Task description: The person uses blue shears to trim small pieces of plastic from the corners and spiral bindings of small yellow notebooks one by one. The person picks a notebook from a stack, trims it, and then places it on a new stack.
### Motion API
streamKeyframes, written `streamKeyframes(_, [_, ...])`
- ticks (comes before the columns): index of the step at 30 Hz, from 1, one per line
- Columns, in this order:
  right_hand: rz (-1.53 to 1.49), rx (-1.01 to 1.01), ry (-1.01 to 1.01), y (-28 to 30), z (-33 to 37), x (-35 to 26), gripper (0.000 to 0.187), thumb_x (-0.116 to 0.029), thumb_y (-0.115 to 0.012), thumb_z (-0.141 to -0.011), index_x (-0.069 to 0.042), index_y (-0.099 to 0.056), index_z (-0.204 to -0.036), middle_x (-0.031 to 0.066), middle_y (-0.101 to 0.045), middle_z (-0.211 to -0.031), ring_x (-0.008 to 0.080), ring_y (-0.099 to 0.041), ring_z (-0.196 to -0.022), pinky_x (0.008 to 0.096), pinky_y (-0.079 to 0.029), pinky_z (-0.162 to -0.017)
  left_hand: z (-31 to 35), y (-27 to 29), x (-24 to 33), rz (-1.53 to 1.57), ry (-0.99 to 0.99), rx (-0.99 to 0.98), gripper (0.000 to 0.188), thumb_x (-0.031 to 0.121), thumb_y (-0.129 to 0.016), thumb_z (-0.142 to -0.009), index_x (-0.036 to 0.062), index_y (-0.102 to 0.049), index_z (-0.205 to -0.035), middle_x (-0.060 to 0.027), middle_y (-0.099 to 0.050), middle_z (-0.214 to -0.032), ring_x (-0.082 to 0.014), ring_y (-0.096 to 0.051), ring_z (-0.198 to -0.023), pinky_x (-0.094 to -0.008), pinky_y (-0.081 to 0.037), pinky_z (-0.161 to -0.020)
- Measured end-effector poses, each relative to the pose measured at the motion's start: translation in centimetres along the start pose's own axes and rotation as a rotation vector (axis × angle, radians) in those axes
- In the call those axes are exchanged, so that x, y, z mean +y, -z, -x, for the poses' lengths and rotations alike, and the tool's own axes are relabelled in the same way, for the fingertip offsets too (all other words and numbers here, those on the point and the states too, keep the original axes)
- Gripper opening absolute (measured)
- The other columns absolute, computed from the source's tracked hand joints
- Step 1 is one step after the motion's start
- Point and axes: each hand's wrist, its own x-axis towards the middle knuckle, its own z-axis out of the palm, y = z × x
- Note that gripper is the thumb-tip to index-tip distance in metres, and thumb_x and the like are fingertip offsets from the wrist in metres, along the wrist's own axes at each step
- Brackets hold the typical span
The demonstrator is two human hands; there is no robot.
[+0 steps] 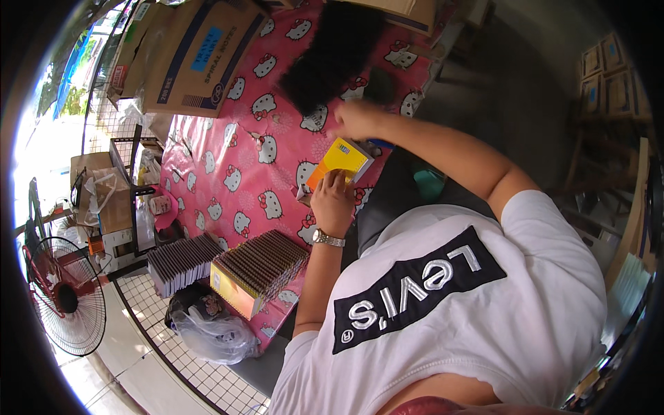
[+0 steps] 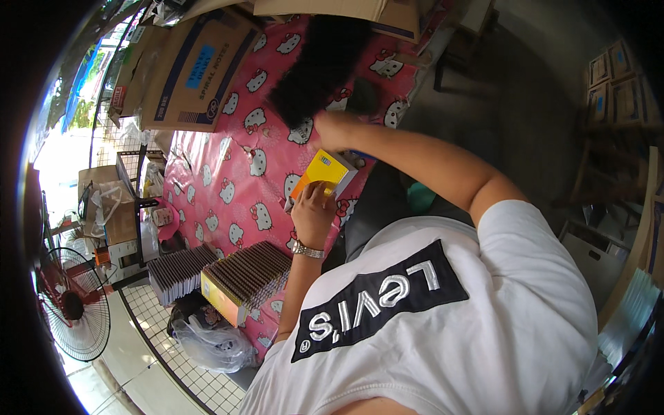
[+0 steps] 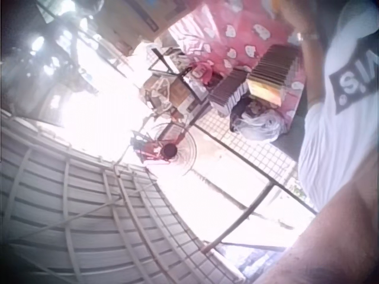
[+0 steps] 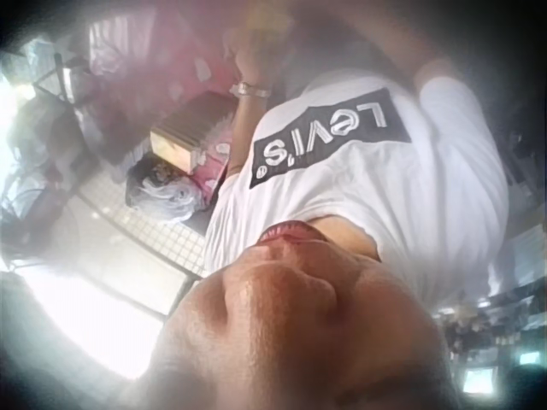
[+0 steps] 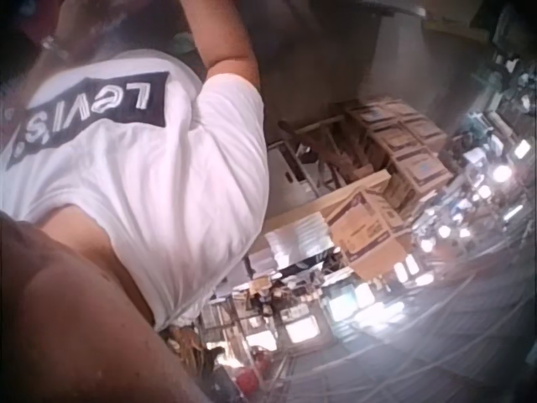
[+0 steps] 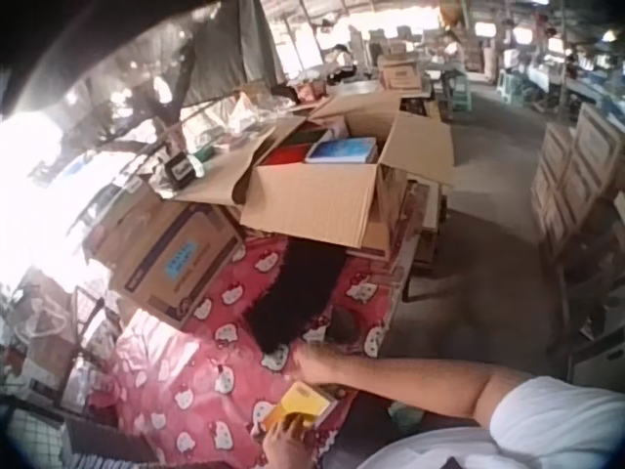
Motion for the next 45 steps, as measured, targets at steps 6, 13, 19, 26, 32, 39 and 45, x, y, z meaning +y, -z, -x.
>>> streamKeyframes(6, [-0.087,0.367,0.146,-1.0,-11.3,-2.2,0.027,-0.027,-0.061,-0.086,-0.005,-0.070,-0.099,0.0187,-0.068,-0.102,0.0367,-0.066,-0.094,0.0466,-0.053,-0.081,-1.4,1.6,-0.9,0.136,0.030,-0.125,0.019,0.017,-0.072,-0.077,0.0124,-0.072,-0.096,-0.0035,-0.071,-0.097,-0.0243,-0.068,-0.073,-0.0351,-0.054,-0.068])
streamKeyframes(13, [0.118,0.475,-0.144,-4.5,-13.9,-3.2,0.027,-0.016,-0.049,-0.090,-0.002,-0.070,-0.101,0.0170,-0.068,-0.108,0.0306,-0.067,-0.100,0.0447,-0.055,-0.083,-1.4,1.0,-1.1,0.090,-0.038,-0.079,0.018,0.019,-0.071,-0.078,0.0131,-0.073,-0.096,-0.0031,-0.071,-0.097,-0.0235,-0.068,-0.070,-0.0344,-0.054,-0.064])
streamKeyframes(19, [0.052,0.328,-0.220,-1.9,-13.2,-2.4,0.028,-0.013,-0.048,-0.088,-0.005,-0.073,-0.097,0.0153,-0.071,-0.104,0.0311,-0.069,-0.096,0.0444,-0.057,-0.076,-1.5,1.3,-0.8,0.107,0.011,-0.156,0.019,0.019,-0.072,-0.078,0.0129,-0.073,-0.096,-0.0040,-0.071,-0.096,-0.0227,-0.068,-0.068,-0.0334,-0.054,-0.063])
streamKeyframes(26, [0.198,0.306,-0.129,-1.5,-12.7,-1.5,0.027,-0.011,-0.049,-0.087,-0.004,-0.073,-0.098,0.0145,-0.071,-0.104,0.0312,-0.069,-0.096,0.0426,-0.057,-0.077,-1.6,1.5,-2.1,0.221,0.021,-0.140,0.020,0.020,-0.075,-0.078,0.0111,-0.074,-0.096,-0.0057,-0.072,-0.092,-0.0194,-0.069,-0.066,-0.0299,-0.054,-0.060])
streamKeyframes(32, [-0.040,0.319,-0.130,-0.2,-12.6,-0.2,0.028,-0.017,-0.064,-0.079,-0.002,-0.071,-0.102,0.0164,-0.070,-0.103,0.0304,-0.069,-0.093,0.0411,-0.057,-0.079,-1.6,1.5,-1.1,0.100,-0.013,-0.148,0.019,0.017,-0.073,-0.077,0.0120,-0.073,-0.096,-0.0044,-0.072,-0.091,-0.0191,-0.069,-0.067,-0.0306,-0.054,-0.061])
streamKeyframes(39, [-0.993,0.380,0.014,2.1,-8.3,1.4,0.034,-0.020,-0.067,-0.084,0.001,-0.067,-0.110,0.0169,-0.069,-0.091,0.0217,-0.068,-0.076,0.0335,-0.056,-0.069,-1.9,1.8,-1.7,0.224,0.040,-0.177,0.018,0.019,-0.070,-0.077,0.0127,-0.075,-0.093,-0.0055,-0.071,-0.092,-0.0226,-0.069,-0.067,-0.0340,-0.055,-0.063])
streamKeyframes(45, [-1.281,0.060,-0.199,0.9,6.0,4.0,0.028,-0.010,-0.055,-0.087,0.001,-0.064,-0.112,0.0039,-0.060,-0.082,0.0078,-0.053,-0.058,0.0212,-0.044,-0.052,-2.4,2.2,-2.0,0.318,0.062,-0.219,0.020,0.012,-0.073,-0.079,0.0071,-0.075,-0.099,-0.0095,-0.073,-0.093,-0.0178,-0.072,-0.072,-0.0279,-0.058,-0.065])
